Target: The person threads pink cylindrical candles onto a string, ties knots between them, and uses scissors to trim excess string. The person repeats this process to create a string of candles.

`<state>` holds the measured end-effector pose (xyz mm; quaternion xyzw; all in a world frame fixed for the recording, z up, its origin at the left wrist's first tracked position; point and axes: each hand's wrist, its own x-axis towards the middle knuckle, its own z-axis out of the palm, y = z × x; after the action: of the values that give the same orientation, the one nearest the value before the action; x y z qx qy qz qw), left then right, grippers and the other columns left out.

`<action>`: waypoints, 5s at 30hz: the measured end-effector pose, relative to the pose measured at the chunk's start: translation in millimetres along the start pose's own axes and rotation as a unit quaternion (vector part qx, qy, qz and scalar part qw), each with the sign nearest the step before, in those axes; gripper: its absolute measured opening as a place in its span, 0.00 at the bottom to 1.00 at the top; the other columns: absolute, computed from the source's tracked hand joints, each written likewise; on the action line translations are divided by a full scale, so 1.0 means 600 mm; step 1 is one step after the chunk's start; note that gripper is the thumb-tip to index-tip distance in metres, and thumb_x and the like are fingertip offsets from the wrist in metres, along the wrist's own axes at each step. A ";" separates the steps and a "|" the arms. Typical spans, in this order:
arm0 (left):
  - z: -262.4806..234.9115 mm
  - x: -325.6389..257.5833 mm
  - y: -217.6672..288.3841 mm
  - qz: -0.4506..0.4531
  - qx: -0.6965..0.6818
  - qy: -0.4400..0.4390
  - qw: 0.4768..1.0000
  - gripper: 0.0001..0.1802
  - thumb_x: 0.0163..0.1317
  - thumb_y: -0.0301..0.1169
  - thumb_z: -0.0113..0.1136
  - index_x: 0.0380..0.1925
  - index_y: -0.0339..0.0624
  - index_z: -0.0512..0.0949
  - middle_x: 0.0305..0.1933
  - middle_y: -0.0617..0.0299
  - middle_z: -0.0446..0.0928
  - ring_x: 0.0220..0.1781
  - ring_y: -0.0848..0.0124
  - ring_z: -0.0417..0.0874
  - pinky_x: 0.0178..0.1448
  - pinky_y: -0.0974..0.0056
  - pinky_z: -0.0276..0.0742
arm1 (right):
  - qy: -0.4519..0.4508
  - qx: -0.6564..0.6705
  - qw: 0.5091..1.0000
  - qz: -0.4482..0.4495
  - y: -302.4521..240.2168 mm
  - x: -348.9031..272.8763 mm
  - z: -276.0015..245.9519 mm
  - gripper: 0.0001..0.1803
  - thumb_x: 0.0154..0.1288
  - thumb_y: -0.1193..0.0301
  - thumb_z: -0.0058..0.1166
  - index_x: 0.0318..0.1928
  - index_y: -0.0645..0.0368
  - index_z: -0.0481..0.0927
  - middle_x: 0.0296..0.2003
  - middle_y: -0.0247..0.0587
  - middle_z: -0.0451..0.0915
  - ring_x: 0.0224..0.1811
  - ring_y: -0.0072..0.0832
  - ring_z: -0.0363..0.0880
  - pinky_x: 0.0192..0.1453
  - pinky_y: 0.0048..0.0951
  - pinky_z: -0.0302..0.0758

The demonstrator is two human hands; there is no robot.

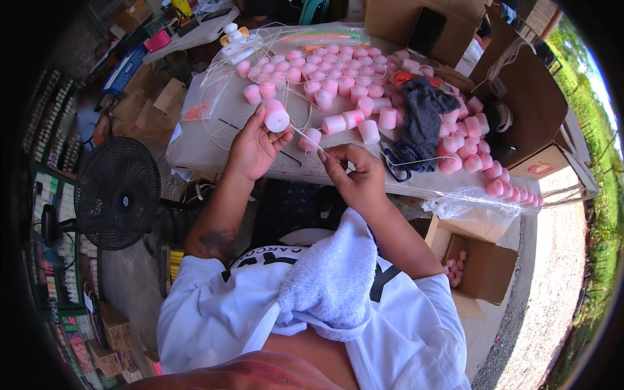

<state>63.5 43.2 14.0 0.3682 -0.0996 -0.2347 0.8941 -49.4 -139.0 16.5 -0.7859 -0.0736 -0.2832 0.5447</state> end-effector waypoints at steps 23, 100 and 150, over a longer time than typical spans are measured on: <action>0.025 -0.048 -0.052 0.128 0.072 0.020 0.989 0.15 0.62 0.27 0.57 0.46 0.38 0.65 0.47 0.56 0.74 0.48 0.68 0.79 0.51 0.63 0.78 | -0.033 -0.099 0.990 -0.091 -0.021 0.014 0.029 0.08 0.55 0.78 0.59 0.37 0.63 0.80 0.25 0.43 0.77 0.25 0.35 0.76 0.32 0.31 0.73; 0.047 0.278 -0.056 0.186 0.880 -0.008 0.438 0.23 0.44 0.45 0.68 0.42 0.52 0.79 0.54 0.57 0.67 0.61 0.55 0.64 0.60 0.47 0.58 | -0.077 0.366 0.912 0.170 0.138 -0.004 0.011 0.08 0.69 0.70 0.48 0.36 0.62 0.76 0.30 0.36 0.78 0.37 0.23 0.76 0.49 0.26 0.70; -0.009 0.010 -0.002 0.055 0.069 0.023 0.996 0.18 0.65 0.45 0.53 0.41 0.39 0.75 0.37 0.58 0.79 0.36 0.69 0.83 0.41 0.63 0.83 | -0.033 0.068 0.997 -0.030 0.026 0.022 0.024 0.03 0.58 0.78 0.58 0.29 0.64 0.77 0.27 0.37 0.77 0.30 0.26 0.74 0.38 0.25 0.69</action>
<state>70.3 42.9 9.3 0.4286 -0.1155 -0.1691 0.8800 -26.3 -134.8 7.0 -0.7535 -0.1340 -0.2677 0.5853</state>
